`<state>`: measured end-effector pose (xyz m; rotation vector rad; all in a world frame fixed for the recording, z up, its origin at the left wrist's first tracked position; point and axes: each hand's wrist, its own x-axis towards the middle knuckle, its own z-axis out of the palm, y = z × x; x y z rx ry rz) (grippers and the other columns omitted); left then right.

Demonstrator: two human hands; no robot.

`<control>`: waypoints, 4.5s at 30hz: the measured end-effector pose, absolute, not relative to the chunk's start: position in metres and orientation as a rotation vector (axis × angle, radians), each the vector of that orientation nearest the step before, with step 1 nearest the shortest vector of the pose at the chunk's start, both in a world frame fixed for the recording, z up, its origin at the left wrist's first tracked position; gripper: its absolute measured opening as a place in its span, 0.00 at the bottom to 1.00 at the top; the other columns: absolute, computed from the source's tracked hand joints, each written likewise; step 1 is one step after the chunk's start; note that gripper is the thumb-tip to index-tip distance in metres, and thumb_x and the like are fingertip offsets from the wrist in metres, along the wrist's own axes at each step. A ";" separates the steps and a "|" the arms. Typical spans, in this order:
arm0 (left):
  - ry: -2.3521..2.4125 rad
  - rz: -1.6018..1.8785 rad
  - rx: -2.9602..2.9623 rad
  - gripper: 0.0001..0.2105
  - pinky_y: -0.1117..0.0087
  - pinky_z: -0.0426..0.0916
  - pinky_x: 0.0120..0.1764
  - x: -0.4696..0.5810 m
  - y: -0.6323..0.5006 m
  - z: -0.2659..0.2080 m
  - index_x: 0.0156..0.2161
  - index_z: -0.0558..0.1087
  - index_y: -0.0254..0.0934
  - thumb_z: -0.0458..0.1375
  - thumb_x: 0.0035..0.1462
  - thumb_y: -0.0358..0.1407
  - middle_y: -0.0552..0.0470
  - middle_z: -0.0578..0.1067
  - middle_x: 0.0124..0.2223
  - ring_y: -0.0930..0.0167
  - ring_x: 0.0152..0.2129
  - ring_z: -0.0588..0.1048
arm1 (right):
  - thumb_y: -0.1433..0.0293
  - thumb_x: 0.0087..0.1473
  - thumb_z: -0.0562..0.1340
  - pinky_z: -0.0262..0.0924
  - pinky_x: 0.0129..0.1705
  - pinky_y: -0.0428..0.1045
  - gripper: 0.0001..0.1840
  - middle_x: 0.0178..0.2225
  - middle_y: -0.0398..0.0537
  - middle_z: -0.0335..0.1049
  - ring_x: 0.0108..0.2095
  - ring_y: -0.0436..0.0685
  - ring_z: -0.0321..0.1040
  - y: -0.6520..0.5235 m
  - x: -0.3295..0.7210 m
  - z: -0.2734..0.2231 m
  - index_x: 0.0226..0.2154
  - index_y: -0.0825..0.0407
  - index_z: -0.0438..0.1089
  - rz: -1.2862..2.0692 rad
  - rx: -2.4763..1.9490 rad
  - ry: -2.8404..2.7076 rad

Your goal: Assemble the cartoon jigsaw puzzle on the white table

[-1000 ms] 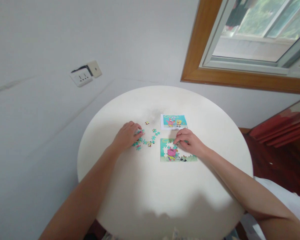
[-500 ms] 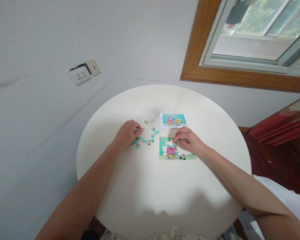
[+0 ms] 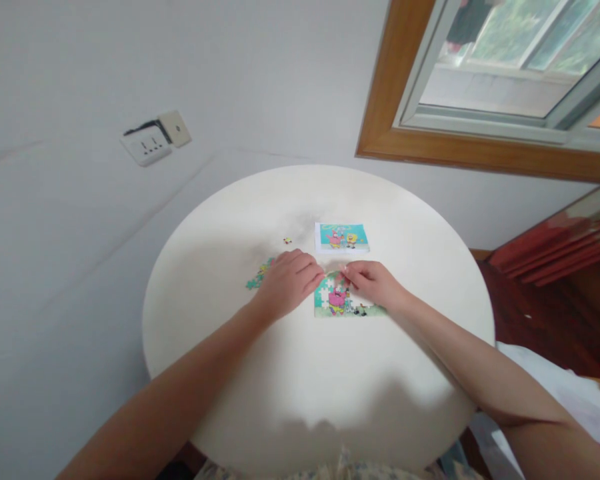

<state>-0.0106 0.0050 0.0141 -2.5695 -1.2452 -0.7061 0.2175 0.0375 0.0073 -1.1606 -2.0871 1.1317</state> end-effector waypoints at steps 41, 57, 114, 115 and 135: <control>-1.645 -1.375 -3.058 0.12 0.72 0.65 0.36 0.009 0.001 -0.001 0.33 0.75 0.35 0.51 0.63 0.36 0.51 0.73 0.31 0.71 0.32 0.71 | 0.65 0.63 0.53 0.49 0.29 0.44 0.13 0.23 0.39 0.58 0.24 0.47 0.54 0.033 0.219 0.010 0.28 0.52 0.64 0.864 -0.981 -2.268; -1.415 -1.056 -2.953 0.10 0.63 0.64 0.46 -0.003 0.005 -0.008 0.44 0.75 0.37 0.52 0.62 0.33 0.47 0.73 0.40 0.66 0.40 0.70 | 0.67 0.62 0.55 0.55 0.39 0.49 0.13 0.26 0.46 0.66 0.32 0.54 0.62 0.054 0.227 -0.001 0.27 0.53 0.67 0.515 -0.914 -2.320; -1.375 -0.703 -2.898 0.13 0.57 0.59 0.50 0.007 -0.004 -0.009 0.47 0.73 0.41 0.59 0.57 0.39 0.46 0.69 0.47 0.60 0.46 0.64 | 0.68 0.57 0.61 0.50 0.41 0.50 0.10 0.33 0.48 0.69 0.36 0.55 0.63 0.057 0.231 -0.003 0.39 0.47 0.77 0.300 -0.865 -2.655; -1.376 -0.696 -2.898 0.14 0.57 0.59 0.50 0.007 -0.004 -0.009 0.48 0.73 0.41 0.59 0.57 0.40 0.46 0.69 0.47 0.60 0.46 0.64 | 0.68 0.57 0.61 0.51 0.41 0.50 0.10 0.33 0.48 0.69 0.36 0.55 0.63 0.057 0.231 -0.003 0.39 0.47 0.77 0.305 -0.864 -2.657; -1.328 -0.631 -2.878 0.14 0.56 0.58 0.53 0.005 -0.004 -0.009 0.49 0.73 0.43 0.57 0.59 0.40 0.45 0.68 0.50 0.60 0.49 0.63 | 0.70 0.56 0.61 0.47 0.39 0.50 0.09 0.34 0.47 0.69 0.38 0.55 0.64 0.055 0.230 0.000 0.38 0.47 0.76 0.249 -0.978 -2.629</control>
